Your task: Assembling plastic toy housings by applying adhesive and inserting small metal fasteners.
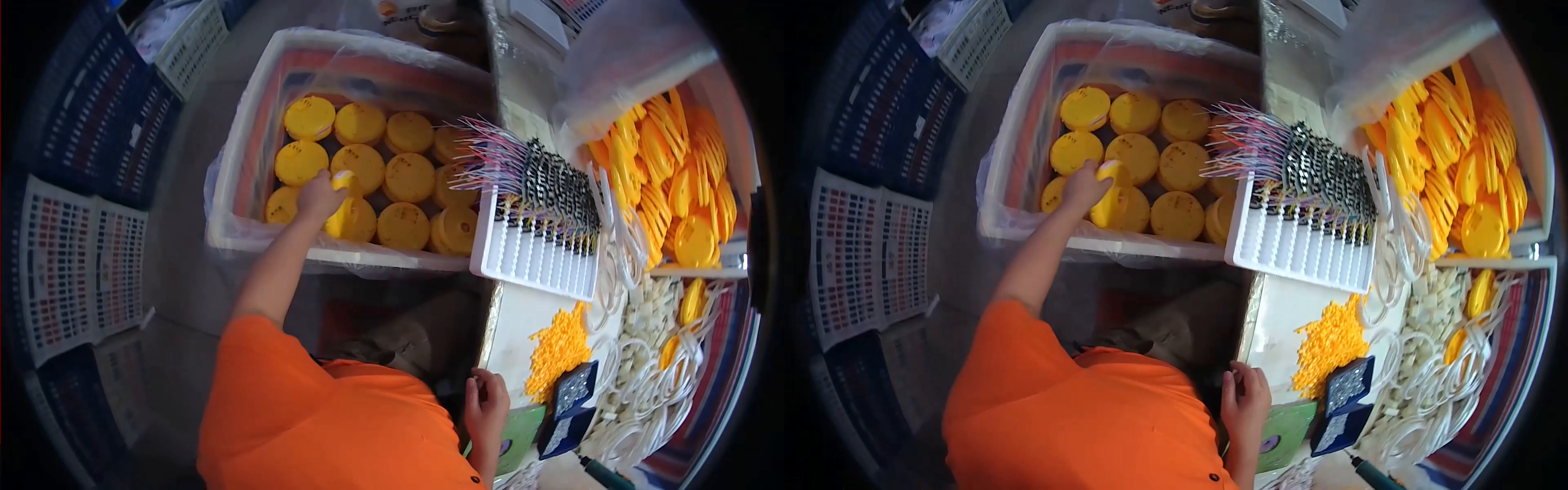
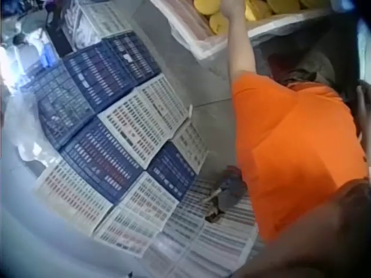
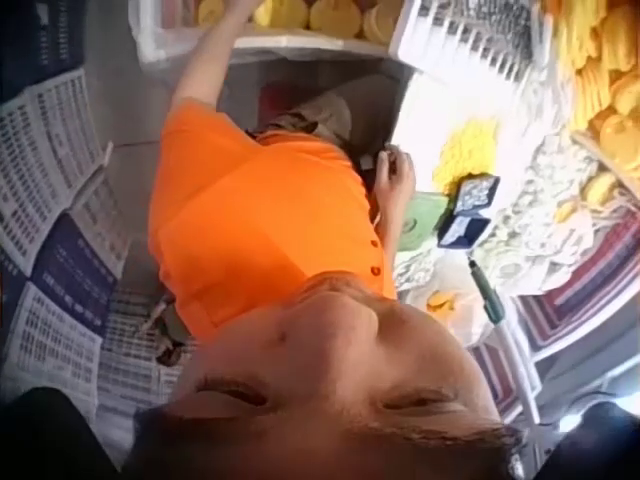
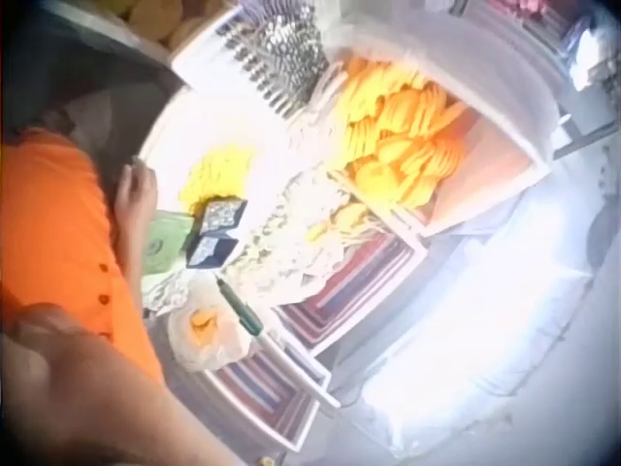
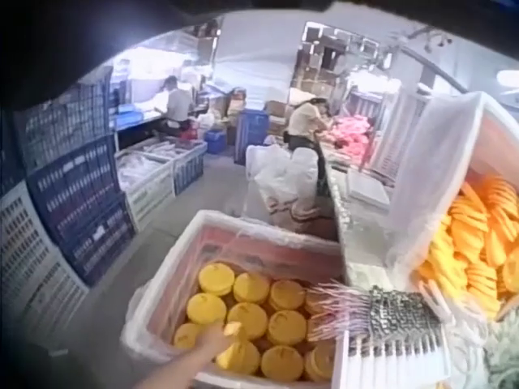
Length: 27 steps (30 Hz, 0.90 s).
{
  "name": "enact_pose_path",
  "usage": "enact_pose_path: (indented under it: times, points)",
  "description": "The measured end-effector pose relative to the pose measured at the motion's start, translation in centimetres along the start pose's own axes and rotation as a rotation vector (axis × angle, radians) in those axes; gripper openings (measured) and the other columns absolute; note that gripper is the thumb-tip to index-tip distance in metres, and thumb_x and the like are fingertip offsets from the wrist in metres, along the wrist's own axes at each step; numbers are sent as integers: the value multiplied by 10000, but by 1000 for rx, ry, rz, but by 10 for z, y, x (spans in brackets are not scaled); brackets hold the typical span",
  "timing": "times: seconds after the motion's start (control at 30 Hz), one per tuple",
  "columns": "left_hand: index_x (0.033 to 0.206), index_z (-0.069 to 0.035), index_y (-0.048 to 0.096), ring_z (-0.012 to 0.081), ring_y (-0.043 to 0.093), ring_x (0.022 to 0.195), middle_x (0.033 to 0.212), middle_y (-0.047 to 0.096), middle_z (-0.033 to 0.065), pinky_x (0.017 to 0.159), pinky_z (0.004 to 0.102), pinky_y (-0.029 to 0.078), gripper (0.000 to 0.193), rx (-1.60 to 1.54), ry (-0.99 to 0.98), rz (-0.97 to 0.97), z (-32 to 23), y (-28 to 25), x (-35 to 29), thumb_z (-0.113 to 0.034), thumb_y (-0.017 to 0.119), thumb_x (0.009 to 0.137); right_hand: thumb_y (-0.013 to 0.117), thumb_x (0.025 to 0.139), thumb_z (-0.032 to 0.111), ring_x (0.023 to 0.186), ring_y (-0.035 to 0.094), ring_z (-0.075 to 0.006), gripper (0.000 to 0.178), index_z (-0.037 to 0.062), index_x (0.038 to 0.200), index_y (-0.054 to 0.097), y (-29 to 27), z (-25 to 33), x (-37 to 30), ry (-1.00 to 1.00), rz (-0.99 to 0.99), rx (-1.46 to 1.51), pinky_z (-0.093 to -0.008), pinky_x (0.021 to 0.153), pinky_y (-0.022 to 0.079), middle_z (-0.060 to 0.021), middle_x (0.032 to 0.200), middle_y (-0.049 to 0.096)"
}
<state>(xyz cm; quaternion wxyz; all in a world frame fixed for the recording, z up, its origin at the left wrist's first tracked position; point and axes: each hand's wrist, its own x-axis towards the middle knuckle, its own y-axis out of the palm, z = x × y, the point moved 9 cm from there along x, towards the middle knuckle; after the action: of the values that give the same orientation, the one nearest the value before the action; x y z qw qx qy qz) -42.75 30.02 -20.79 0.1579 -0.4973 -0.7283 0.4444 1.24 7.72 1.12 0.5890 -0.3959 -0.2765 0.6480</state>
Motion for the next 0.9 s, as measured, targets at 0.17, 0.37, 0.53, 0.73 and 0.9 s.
enact_pose_path:
  times: [0.17,0.37,0.53,0.73,0.9]
  points:
    - [1318,11,536,439,669,1122,1197,693,262,958,503,537,628,-31,-83,278,-54,104,20,-435,701,909,699,963,90,594,580,-131,112,-9,930,660,0,-19,6,61,-83,35,-290,569,459,-75,709,655]
    - [1251,51,599,439,662,1156,1246,672,292,961,494,522,636,-697,-165,305,-160,229,27,-476,700,911,723,952,87,601,553,-83,127,-18,927,657,2,-39,3,150,-76,30,-260,562,451,-43,693,638]
    - [1158,58,691,433,712,1027,1127,726,271,892,476,559,518,-398,422,588,-197,311,-26,-407,662,932,718,951,77,608,555,-78,115,-15,916,659,8,-36,6,108,-75,72,-251,563,450,-40,698,638]
    - [1169,-9,695,262,692,895,1010,737,146,786,418,550,297,-1064,239,491,-197,195,-12,-180,629,935,754,907,121,636,655,-188,124,20,956,701,-9,-24,5,91,-112,90,-307,613,517,-99,756,683]
    - [948,-54,636,109,554,806,895,600,25,715,259,464,154,-1292,225,-174,-136,-2,22,-35,582,805,717,877,72,681,664,-176,86,36,955,704,-19,-21,-4,43,-132,228,-296,614,523,-95,828,699]
